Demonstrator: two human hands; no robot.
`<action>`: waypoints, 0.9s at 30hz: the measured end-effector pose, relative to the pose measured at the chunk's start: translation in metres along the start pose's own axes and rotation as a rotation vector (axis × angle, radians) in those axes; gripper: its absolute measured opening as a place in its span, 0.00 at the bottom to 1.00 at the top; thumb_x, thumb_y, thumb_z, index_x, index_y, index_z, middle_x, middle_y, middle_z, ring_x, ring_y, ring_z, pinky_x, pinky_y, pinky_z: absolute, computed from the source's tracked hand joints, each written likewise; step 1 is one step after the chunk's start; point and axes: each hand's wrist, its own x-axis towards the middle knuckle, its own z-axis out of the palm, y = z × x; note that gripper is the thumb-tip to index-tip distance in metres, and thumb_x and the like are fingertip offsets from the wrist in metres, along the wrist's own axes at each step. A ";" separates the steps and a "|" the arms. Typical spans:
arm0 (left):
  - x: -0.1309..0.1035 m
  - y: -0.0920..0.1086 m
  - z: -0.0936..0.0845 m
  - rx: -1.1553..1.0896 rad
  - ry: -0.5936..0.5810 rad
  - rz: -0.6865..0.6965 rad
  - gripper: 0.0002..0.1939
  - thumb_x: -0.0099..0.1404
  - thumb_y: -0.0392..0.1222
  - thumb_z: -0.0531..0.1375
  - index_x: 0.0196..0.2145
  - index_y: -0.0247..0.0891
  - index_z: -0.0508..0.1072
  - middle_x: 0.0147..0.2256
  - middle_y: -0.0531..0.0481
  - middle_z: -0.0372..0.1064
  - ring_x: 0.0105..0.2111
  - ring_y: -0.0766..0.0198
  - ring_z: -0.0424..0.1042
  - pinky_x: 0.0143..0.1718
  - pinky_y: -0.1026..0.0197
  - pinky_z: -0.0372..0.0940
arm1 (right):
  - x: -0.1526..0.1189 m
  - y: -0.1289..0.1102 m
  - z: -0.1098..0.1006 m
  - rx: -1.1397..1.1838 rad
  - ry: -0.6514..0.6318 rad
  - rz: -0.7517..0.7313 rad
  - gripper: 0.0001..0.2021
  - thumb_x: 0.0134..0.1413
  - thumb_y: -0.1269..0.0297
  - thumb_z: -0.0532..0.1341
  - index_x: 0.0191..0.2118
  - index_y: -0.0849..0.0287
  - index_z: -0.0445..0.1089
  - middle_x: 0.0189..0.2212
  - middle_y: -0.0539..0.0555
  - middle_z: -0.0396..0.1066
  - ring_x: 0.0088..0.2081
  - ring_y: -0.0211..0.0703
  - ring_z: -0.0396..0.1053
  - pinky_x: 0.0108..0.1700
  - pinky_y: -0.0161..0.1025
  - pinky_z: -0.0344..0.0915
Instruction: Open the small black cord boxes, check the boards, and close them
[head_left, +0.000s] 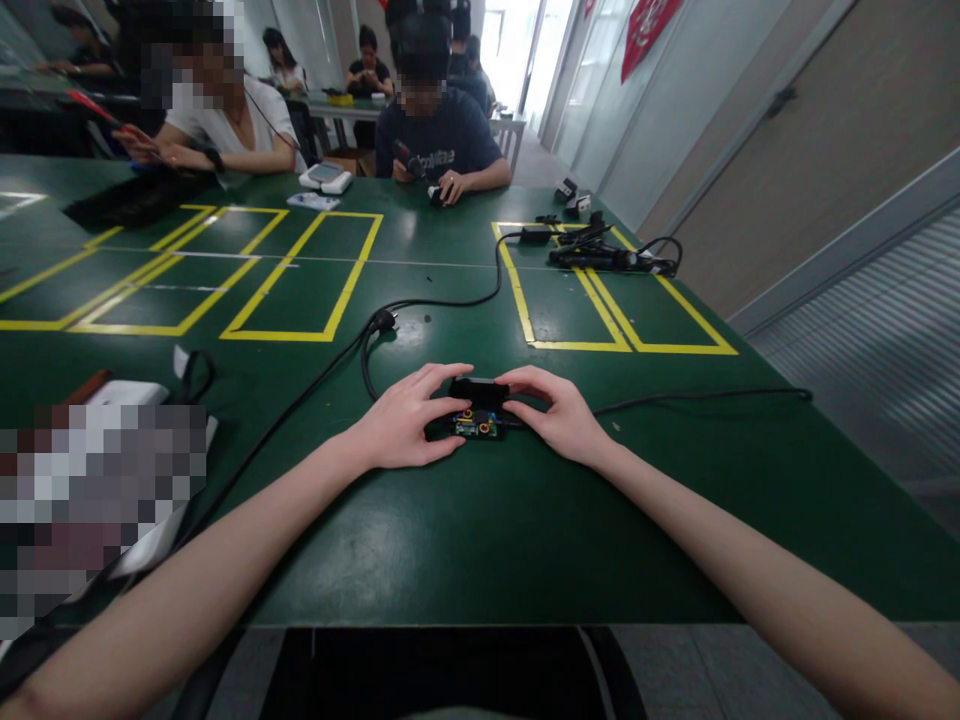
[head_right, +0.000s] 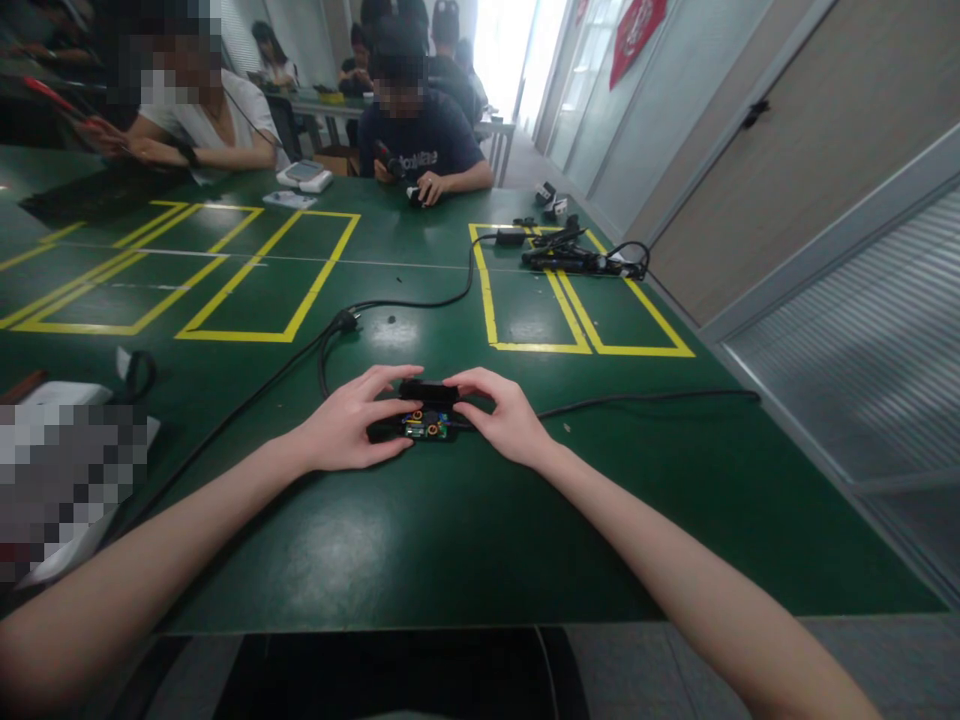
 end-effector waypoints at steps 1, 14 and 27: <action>0.000 0.000 0.000 0.000 0.002 0.001 0.16 0.66 0.44 0.66 0.50 0.37 0.79 0.66 0.34 0.62 0.62 0.42 0.68 0.60 0.38 0.70 | 0.000 0.000 0.000 0.006 0.001 0.001 0.12 0.61 0.68 0.65 0.49 0.54 0.77 0.47 0.56 0.78 0.47 0.48 0.77 0.55 0.51 0.77; 0.001 0.001 -0.001 -0.011 -0.020 -0.008 0.14 0.66 0.43 0.66 0.48 0.38 0.78 0.66 0.34 0.62 0.61 0.44 0.69 0.59 0.38 0.70 | 0.000 0.000 0.002 -0.013 0.002 -0.026 0.10 0.63 0.62 0.65 0.49 0.54 0.76 0.45 0.56 0.78 0.46 0.48 0.77 0.53 0.50 0.77; 0.002 0.007 -0.001 -0.121 0.003 -0.096 0.25 0.62 0.40 0.67 0.54 0.41 0.64 0.58 0.40 0.68 0.48 0.54 0.78 0.46 0.53 0.75 | -0.005 -0.010 -0.004 -0.007 -0.081 -0.072 0.14 0.70 0.53 0.59 0.49 0.56 0.75 0.42 0.56 0.81 0.44 0.48 0.79 0.52 0.46 0.74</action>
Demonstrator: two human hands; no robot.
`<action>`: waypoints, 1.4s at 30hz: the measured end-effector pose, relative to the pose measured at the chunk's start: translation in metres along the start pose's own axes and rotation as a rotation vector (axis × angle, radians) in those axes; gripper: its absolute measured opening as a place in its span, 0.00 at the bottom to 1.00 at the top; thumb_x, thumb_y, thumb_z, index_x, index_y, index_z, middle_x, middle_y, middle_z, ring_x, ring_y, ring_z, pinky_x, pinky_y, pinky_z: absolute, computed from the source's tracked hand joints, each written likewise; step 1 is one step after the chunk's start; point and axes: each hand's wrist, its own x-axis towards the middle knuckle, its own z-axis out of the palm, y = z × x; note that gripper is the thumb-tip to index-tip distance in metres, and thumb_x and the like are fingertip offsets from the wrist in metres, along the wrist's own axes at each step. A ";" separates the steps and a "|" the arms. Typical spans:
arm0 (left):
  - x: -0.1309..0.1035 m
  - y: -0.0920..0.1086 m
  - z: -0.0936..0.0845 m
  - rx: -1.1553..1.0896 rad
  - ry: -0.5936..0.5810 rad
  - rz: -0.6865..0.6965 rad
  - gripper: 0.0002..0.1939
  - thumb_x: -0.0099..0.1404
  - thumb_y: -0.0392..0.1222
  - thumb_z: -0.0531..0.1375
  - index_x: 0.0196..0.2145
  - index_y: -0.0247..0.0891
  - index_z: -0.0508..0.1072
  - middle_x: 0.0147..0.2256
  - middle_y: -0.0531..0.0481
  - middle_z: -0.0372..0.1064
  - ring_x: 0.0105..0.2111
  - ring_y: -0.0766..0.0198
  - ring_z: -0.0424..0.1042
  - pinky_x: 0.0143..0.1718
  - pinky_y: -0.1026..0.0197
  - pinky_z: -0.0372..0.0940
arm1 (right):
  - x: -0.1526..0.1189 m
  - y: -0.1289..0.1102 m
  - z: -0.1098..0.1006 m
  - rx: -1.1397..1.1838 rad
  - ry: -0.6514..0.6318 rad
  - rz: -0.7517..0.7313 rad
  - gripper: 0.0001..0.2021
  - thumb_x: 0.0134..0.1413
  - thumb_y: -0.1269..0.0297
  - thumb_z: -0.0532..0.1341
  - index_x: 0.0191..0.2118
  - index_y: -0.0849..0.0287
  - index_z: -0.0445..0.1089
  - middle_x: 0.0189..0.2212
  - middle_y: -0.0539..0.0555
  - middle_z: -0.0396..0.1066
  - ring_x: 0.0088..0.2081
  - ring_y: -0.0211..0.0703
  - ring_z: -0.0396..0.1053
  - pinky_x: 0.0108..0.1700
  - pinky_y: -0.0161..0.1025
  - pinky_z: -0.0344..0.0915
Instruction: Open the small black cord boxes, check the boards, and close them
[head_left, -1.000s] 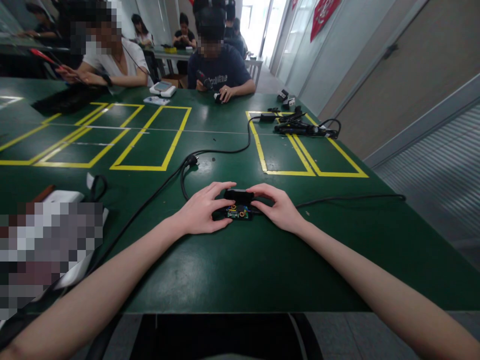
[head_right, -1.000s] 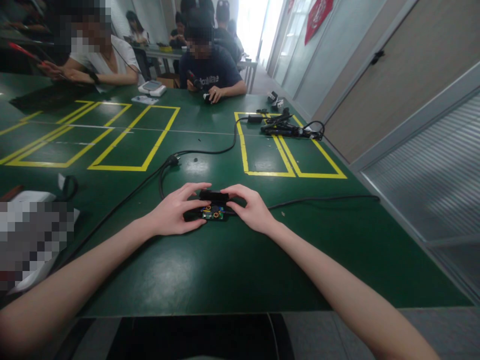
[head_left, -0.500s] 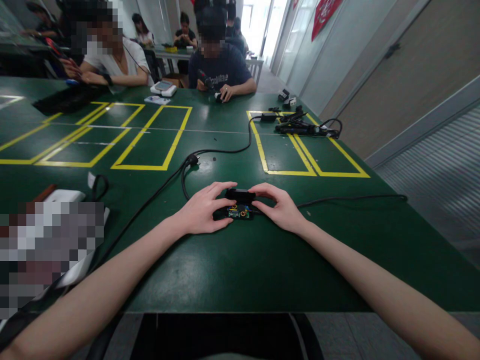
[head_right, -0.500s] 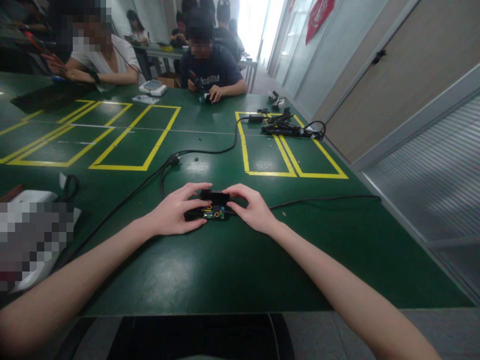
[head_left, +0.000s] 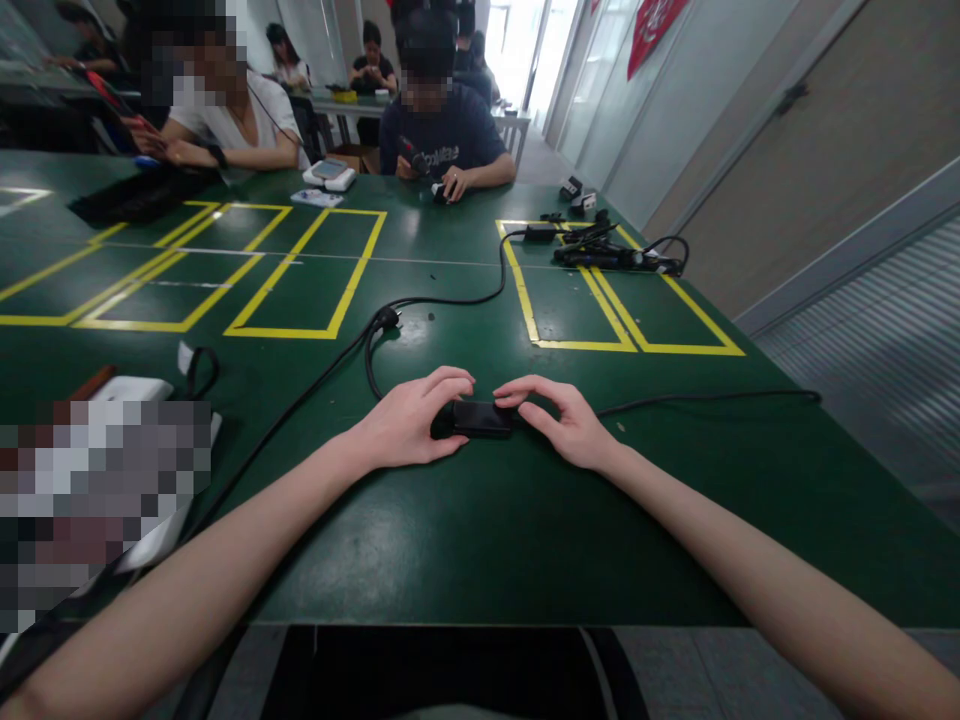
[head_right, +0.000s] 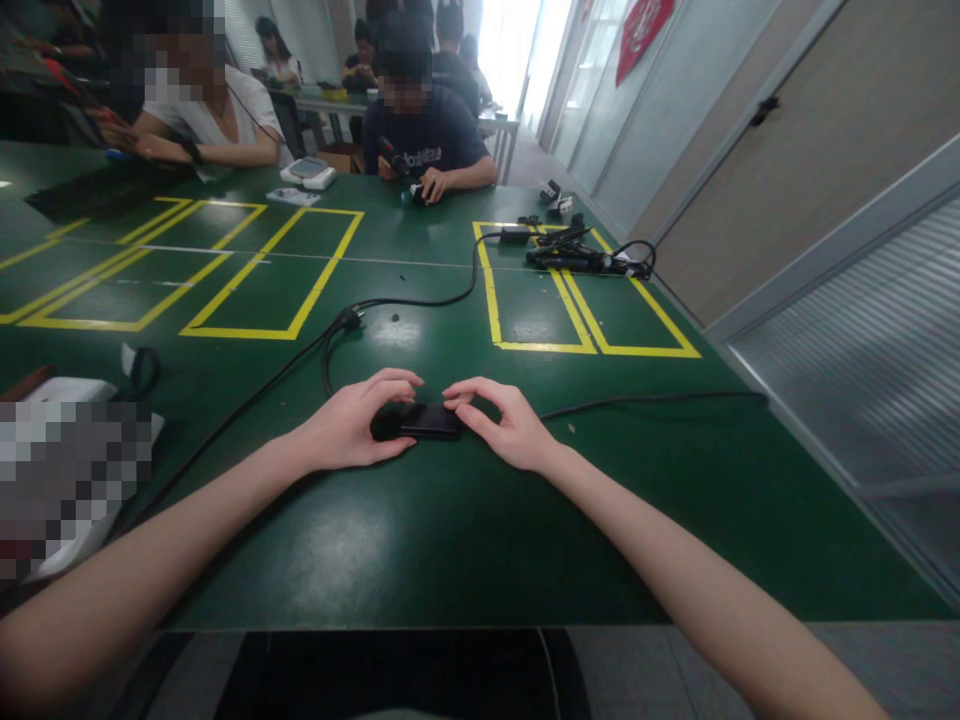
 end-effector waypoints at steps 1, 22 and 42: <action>0.000 0.000 0.000 -0.004 -0.012 -0.003 0.26 0.62 0.40 0.67 0.55 0.41 0.64 0.57 0.41 0.69 0.47 0.55 0.78 0.46 0.54 0.75 | 0.000 0.000 0.000 -0.006 0.001 0.006 0.15 0.70 0.53 0.59 0.49 0.57 0.76 0.41 0.56 0.81 0.43 0.47 0.79 0.51 0.45 0.74; 0.007 0.001 0.000 0.089 -0.121 -0.069 0.11 0.65 0.45 0.63 0.42 0.39 0.68 0.39 0.46 0.74 0.40 0.55 0.74 0.40 0.55 0.69 | 0.001 0.007 0.008 -0.382 -0.100 -0.245 0.17 0.61 0.64 0.66 0.56 0.56 0.72 0.46 0.60 0.75 0.45 0.51 0.77 0.46 0.49 0.76; 0.010 0.005 -0.001 0.197 -0.220 -0.024 0.15 0.76 0.49 0.57 0.53 0.38 0.72 0.43 0.46 0.79 0.41 0.55 0.78 0.41 0.57 0.68 | 0.003 -0.002 0.005 -0.615 -0.195 -0.342 0.16 0.74 0.58 0.53 0.54 0.62 0.70 0.46 0.63 0.79 0.45 0.53 0.77 0.45 0.47 0.72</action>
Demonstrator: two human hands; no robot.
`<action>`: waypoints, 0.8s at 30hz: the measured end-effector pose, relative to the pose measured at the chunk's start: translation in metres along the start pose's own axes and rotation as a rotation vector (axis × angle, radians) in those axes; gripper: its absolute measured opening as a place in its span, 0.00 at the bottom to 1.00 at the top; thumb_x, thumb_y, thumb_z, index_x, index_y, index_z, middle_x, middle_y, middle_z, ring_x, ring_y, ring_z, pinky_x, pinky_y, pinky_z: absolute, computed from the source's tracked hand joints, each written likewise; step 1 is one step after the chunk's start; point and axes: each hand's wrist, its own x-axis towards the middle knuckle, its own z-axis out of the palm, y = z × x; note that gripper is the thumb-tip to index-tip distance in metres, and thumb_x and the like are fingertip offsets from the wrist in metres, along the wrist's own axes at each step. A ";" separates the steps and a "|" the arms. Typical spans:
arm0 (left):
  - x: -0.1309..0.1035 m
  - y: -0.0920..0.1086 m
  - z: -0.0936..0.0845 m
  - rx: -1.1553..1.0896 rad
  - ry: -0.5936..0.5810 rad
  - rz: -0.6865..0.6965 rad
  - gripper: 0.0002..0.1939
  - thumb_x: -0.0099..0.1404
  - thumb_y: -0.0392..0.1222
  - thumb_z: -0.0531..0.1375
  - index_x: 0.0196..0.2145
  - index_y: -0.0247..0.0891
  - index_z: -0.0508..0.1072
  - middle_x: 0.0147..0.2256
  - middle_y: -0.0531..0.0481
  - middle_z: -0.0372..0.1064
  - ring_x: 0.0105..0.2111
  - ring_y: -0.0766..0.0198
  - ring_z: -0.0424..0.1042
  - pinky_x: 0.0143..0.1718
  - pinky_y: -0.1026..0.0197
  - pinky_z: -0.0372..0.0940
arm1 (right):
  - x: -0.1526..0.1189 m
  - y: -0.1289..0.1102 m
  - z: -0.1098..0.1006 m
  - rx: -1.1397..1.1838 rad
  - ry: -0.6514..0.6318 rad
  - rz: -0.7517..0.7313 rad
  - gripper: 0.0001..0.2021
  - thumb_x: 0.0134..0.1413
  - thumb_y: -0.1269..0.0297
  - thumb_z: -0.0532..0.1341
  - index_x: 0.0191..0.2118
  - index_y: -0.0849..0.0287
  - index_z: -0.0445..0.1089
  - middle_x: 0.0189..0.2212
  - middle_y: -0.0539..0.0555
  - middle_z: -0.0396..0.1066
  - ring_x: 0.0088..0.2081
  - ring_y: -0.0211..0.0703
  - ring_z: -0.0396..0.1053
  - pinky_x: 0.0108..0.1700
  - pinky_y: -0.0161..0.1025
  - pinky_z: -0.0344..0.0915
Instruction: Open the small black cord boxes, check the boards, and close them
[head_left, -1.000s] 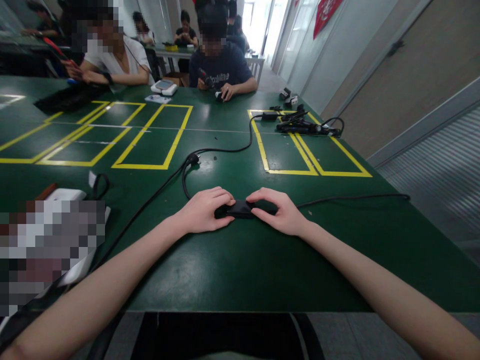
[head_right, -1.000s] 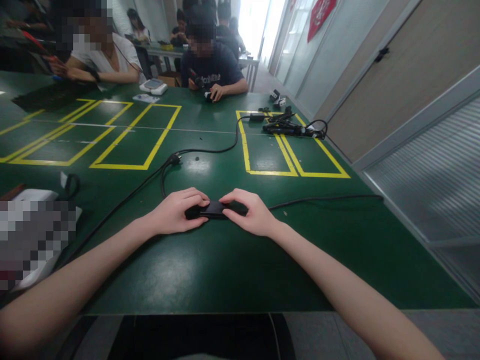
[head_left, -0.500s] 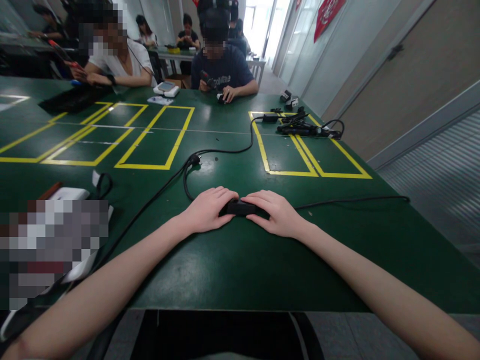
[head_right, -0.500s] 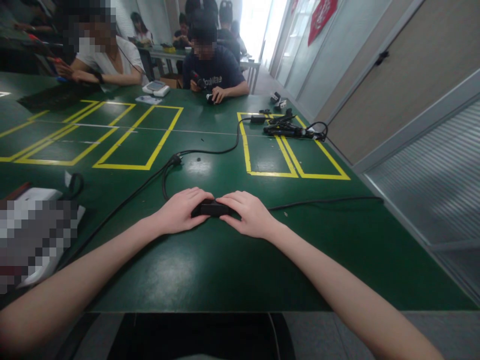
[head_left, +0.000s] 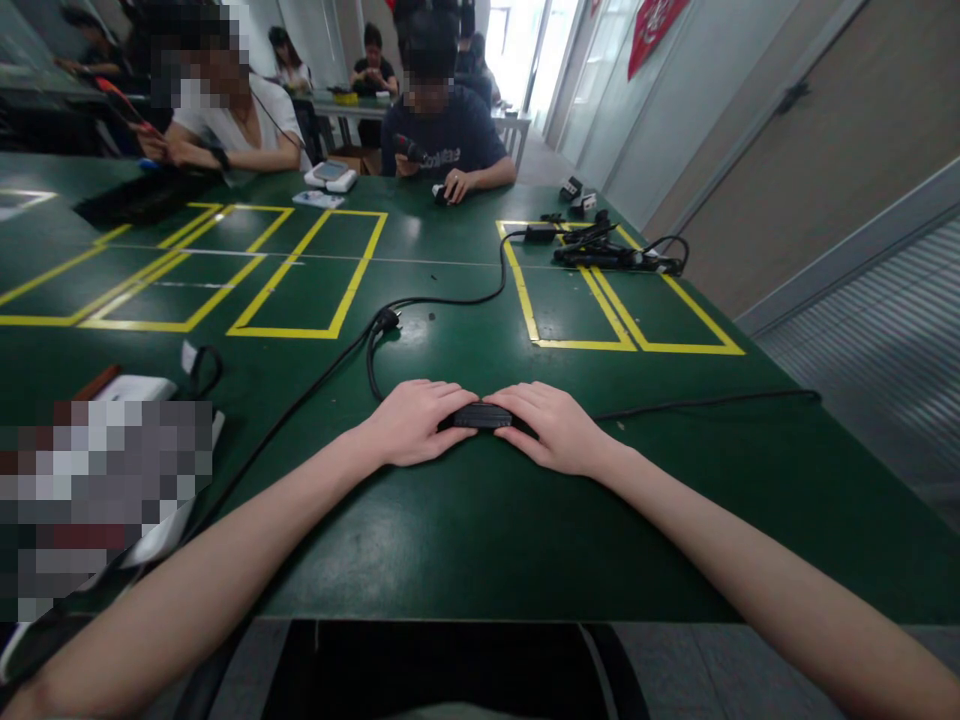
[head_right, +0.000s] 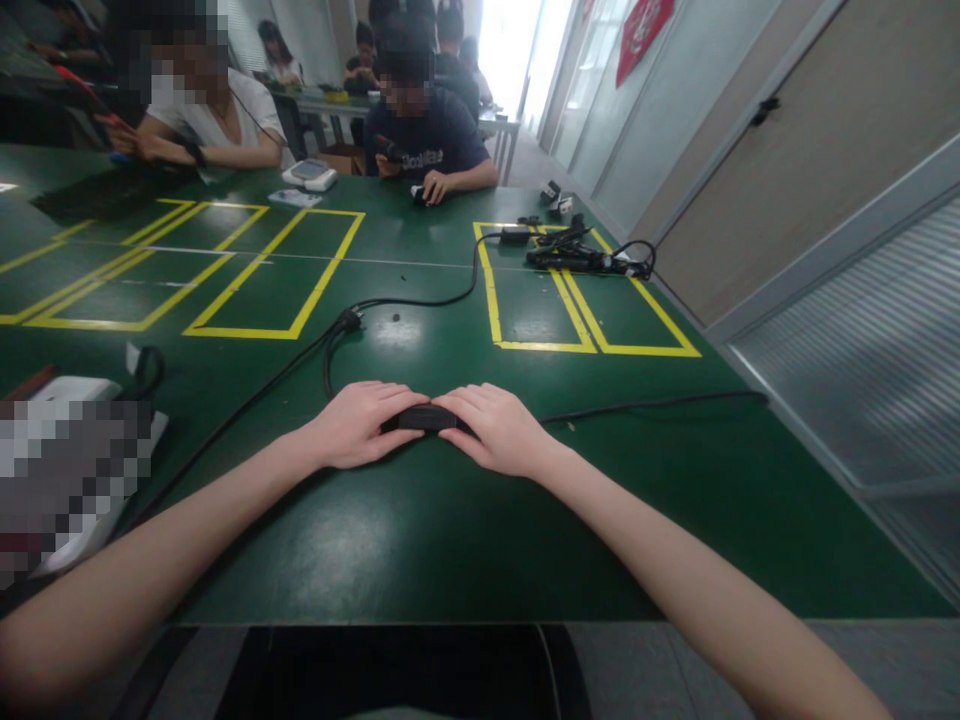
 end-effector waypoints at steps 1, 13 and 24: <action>0.000 0.000 0.000 0.000 -0.001 0.004 0.15 0.76 0.49 0.57 0.53 0.38 0.72 0.43 0.46 0.79 0.41 0.56 0.79 0.41 0.57 0.68 | 0.000 0.000 0.000 0.000 0.010 -0.011 0.16 0.73 0.56 0.55 0.54 0.62 0.71 0.45 0.63 0.79 0.44 0.52 0.77 0.44 0.47 0.72; 0.000 0.003 0.003 0.049 0.042 0.056 0.21 0.76 0.57 0.54 0.48 0.37 0.75 0.38 0.46 0.79 0.37 0.57 0.78 0.39 0.57 0.65 | -0.002 -0.003 0.001 -0.024 0.091 -0.050 0.14 0.70 0.57 0.61 0.52 0.61 0.74 0.41 0.60 0.81 0.38 0.49 0.78 0.40 0.45 0.70; -0.002 0.005 0.000 -0.146 -0.006 -0.079 0.25 0.76 0.60 0.51 0.46 0.37 0.75 0.38 0.46 0.76 0.37 0.57 0.75 0.39 0.58 0.67 | -0.008 0.000 -0.002 -0.182 0.165 -0.222 0.17 0.71 0.68 0.55 0.59 0.59 0.72 0.53 0.62 0.79 0.54 0.53 0.76 0.51 0.49 0.75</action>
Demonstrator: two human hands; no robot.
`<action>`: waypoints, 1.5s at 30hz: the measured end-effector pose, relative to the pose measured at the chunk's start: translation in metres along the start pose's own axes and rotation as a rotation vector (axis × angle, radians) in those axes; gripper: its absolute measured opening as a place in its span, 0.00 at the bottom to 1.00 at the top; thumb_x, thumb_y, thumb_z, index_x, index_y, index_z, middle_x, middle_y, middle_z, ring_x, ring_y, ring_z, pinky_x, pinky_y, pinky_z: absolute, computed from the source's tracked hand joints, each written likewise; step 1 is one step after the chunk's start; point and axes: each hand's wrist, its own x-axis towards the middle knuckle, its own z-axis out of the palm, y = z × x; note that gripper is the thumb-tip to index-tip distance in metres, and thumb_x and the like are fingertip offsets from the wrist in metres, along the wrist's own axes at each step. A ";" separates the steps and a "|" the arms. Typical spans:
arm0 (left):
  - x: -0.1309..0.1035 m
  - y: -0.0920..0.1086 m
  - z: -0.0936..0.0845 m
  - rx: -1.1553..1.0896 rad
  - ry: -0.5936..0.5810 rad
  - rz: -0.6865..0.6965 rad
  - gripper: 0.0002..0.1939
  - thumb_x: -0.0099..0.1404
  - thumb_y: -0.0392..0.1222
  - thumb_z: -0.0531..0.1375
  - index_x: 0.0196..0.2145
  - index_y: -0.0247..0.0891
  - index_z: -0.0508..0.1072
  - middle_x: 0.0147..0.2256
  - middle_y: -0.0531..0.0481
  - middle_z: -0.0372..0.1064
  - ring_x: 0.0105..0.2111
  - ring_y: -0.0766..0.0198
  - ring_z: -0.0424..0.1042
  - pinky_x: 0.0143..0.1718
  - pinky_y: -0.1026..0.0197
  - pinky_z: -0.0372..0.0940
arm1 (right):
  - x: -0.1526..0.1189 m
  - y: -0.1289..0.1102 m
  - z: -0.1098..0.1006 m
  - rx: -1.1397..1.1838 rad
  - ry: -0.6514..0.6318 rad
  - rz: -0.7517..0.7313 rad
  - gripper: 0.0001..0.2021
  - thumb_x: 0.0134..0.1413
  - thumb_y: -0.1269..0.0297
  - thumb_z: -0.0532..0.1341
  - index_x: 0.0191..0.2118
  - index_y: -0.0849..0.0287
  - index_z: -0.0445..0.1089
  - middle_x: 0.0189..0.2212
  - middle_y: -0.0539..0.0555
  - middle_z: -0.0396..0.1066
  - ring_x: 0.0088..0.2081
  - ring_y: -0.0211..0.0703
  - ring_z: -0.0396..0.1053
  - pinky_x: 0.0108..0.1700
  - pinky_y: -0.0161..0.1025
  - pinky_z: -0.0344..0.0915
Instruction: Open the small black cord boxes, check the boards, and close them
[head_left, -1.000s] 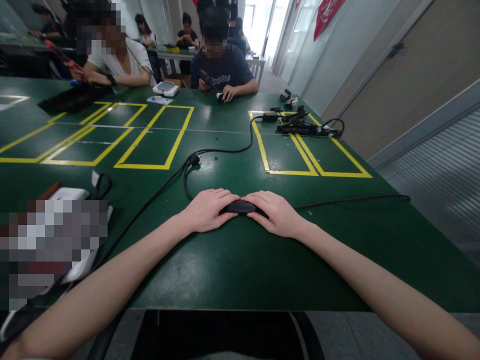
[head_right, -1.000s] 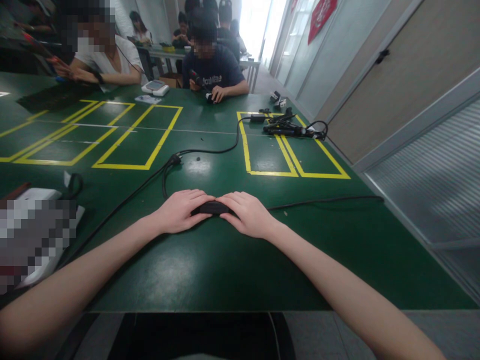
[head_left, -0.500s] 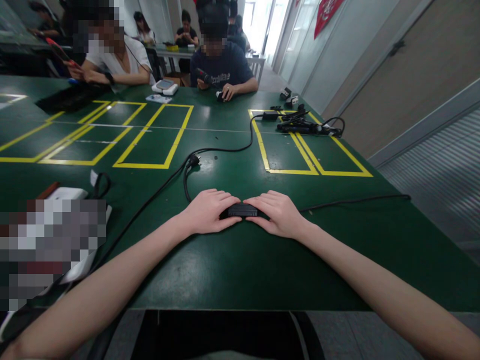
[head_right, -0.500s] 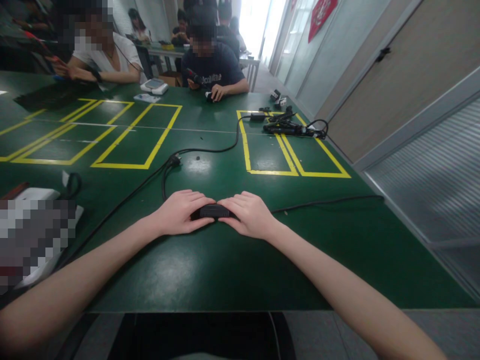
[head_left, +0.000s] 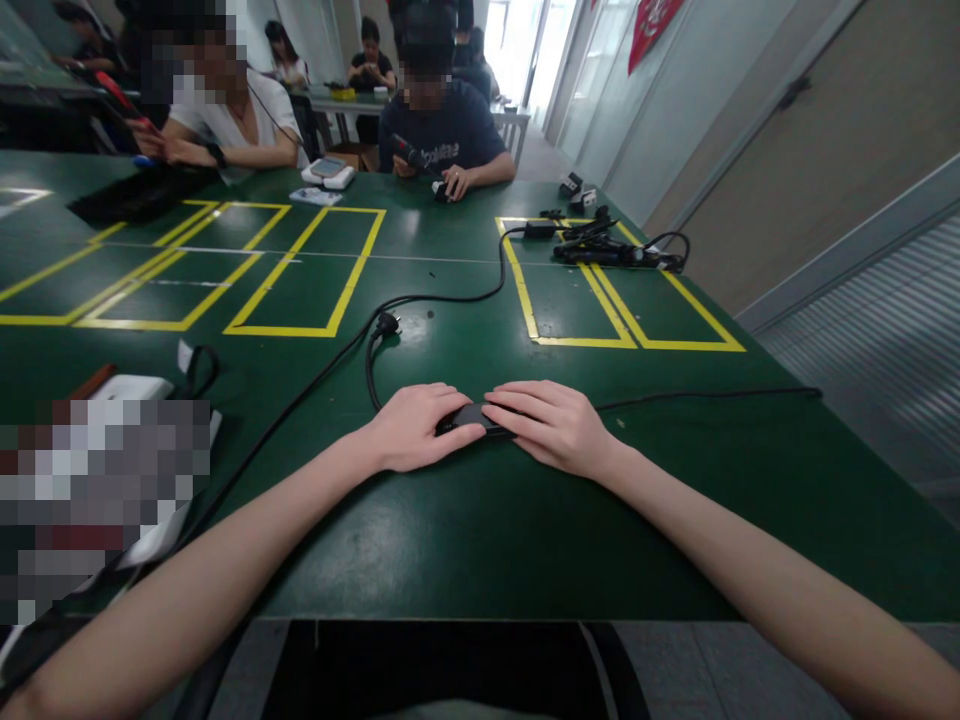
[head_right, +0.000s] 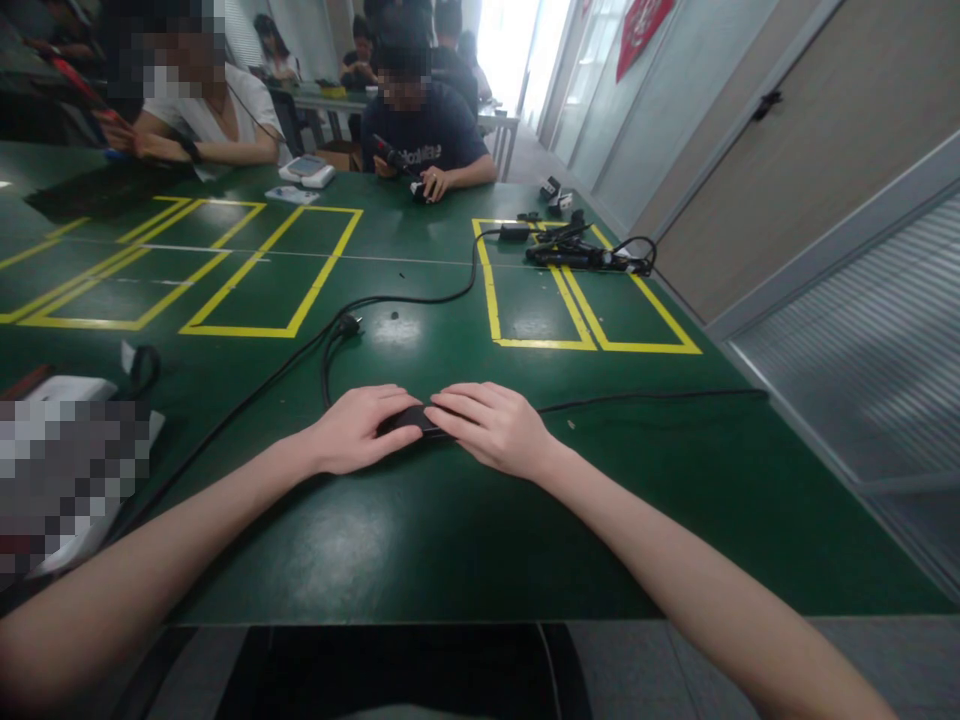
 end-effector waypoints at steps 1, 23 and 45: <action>0.000 0.000 0.000 -0.020 -0.014 -0.013 0.24 0.77 0.59 0.49 0.42 0.37 0.75 0.36 0.46 0.75 0.36 0.58 0.74 0.38 0.58 0.66 | 0.000 0.000 0.000 -0.007 0.016 -0.011 0.17 0.71 0.69 0.55 0.60 0.59 0.72 0.53 0.62 0.78 0.53 0.52 0.77 0.51 0.48 0.75; -0.001 0.000 0.009 0.092 0.166 0.005 0.18 0.70 0.57 0.63 0.41 0.39 0.72 0.36 0.48 0.75 0.36 0.57 0.73 0.37 0.58 0.64 | 0.005 0.004 -0.004 0.236 -0.080 0.176 0.09 0.69 0.59 0.60 0.47 0.58 0.72 0.37 0.58 0.79 0.38 0.49 0.77 0.43 0.46 0.72; 0.000 -0.003 0.005 0.138 0.166 0.157 0.23 0.77 0.58 0.54 0.49 0.35 0.75 0.42 0.42 0.78 0.43 0.54 0.75 0.45 0.55 0.69 | 0.006 -0.003 -0.006 0.139 -0.245 0.139 0.19 0.75 0.60 0.51 0.63 0.58 0.67 0.43 0.59 0.77 0.38 0.46 0.76 0.39 0.41 0.72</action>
